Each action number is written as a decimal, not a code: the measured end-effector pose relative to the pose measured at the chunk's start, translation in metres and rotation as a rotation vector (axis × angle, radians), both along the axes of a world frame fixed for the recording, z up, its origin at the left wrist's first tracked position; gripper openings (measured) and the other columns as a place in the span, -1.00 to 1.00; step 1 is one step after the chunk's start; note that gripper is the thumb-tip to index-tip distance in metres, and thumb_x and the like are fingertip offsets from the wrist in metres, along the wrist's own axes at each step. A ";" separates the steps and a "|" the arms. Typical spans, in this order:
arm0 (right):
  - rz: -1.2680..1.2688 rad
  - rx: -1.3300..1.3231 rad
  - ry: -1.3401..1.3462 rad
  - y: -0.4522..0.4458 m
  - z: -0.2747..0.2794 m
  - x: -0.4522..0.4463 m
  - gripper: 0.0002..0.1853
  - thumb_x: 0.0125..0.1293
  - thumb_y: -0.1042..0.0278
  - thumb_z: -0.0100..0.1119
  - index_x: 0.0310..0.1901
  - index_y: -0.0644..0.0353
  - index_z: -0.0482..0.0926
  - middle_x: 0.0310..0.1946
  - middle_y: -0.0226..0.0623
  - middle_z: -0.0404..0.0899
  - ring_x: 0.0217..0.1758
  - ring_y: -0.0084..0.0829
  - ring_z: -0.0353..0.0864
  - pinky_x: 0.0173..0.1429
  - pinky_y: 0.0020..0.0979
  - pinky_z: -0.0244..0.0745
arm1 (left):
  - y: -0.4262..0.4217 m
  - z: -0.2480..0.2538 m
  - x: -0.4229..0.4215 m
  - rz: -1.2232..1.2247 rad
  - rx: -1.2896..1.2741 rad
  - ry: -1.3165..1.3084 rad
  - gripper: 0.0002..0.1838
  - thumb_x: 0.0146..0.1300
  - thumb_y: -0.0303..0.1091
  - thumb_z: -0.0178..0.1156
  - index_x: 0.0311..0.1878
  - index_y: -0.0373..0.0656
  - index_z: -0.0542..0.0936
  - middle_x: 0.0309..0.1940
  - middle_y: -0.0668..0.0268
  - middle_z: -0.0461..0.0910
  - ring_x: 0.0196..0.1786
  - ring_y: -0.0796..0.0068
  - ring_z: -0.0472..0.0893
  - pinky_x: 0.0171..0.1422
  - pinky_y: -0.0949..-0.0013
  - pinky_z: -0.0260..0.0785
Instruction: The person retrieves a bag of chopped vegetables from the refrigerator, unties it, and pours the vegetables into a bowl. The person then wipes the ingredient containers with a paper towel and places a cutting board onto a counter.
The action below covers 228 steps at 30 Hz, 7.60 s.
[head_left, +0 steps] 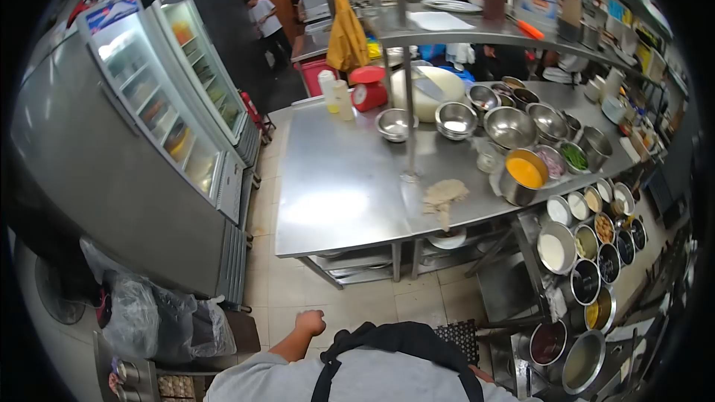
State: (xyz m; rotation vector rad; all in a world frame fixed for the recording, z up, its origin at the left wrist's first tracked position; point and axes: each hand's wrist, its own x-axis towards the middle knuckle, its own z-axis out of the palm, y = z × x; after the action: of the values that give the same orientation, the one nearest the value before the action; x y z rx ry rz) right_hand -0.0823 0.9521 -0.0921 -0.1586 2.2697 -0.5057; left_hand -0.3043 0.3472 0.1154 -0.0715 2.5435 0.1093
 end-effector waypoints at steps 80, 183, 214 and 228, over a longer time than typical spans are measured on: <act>0.004 -0.253 0.565 -0.994 0.330 -1.383 -0.48 0.21 0.11 0.25 0.13 0.28 0.52 0.08 0.03 0.55 0.19 -0.04 0.50 0.28 -0.18 0.40 | -1.001 0.367 -1.252 0.704 -0.142 1.861 -0.01 0.18 0.03 0.29 0.40 -0.53 0.05 0.41 -0.33 0.02 0.48 -0.24 0.03 0.55 -0.03 -0.12; 1.213 -1.094 0.272 -1.671 0.336 -1.939 -0.75 0.17 0.30 0.26 -0.16 0.26 0.61 -0.23 0.00 0.66 -0.12 0.04 0.63 0.00 -0.13 0.53 | -0.493 0.343 -1.252 1.746 -1.514 2.267 -0.55 0.34 -0.35 0.18 0.19 -0.43 0.41 0.10 0.05 0.48 0.12 0.25 0.49 0.28 0.31 0.28; 0.680 -0.935 -0.141 -1.155 0.479 -2.270 -0.83 0.24 0.53 0.26 -0.14 0.35 0.59 -0.29 -0.32 0.67 -0.21 -0.57 0.61 -0.08 -0.48 0.52 | -0.758 0.514 -1.719 1.030 -0.461 1.737 -0.47 0.05 0.10 0.43 -0.23 -0.27 0.66 -0.45 0.30 0.66 -0.40 0.54 0.61 -0.26 0.40 0.45; 0.652 -0.822 -0.160 -1.037 0.421 -2.302 -0.79 0.21 0.45 0.29 -0.13 0.32 0.61 -0.23 -0.17 0.68 -0.16 -0.41 0.64 -0.04 -0.37 0.51 | -0.984 0.488 -1.775 1.278 -0.353 1.496 -0.45 0.10 -0.19 0.33 -0.01 -0.49 0.52 -0.13 -0.15 0.63 -0.02 0.00 0.64 0.07 0.13 0.46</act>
State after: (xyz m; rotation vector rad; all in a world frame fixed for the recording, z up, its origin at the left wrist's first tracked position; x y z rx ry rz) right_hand -2.3840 -0.0850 0.3286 -1.1681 1.5955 -1.0024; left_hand -2.0797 -0.6365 0.6035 -2.5430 3.2281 0.2555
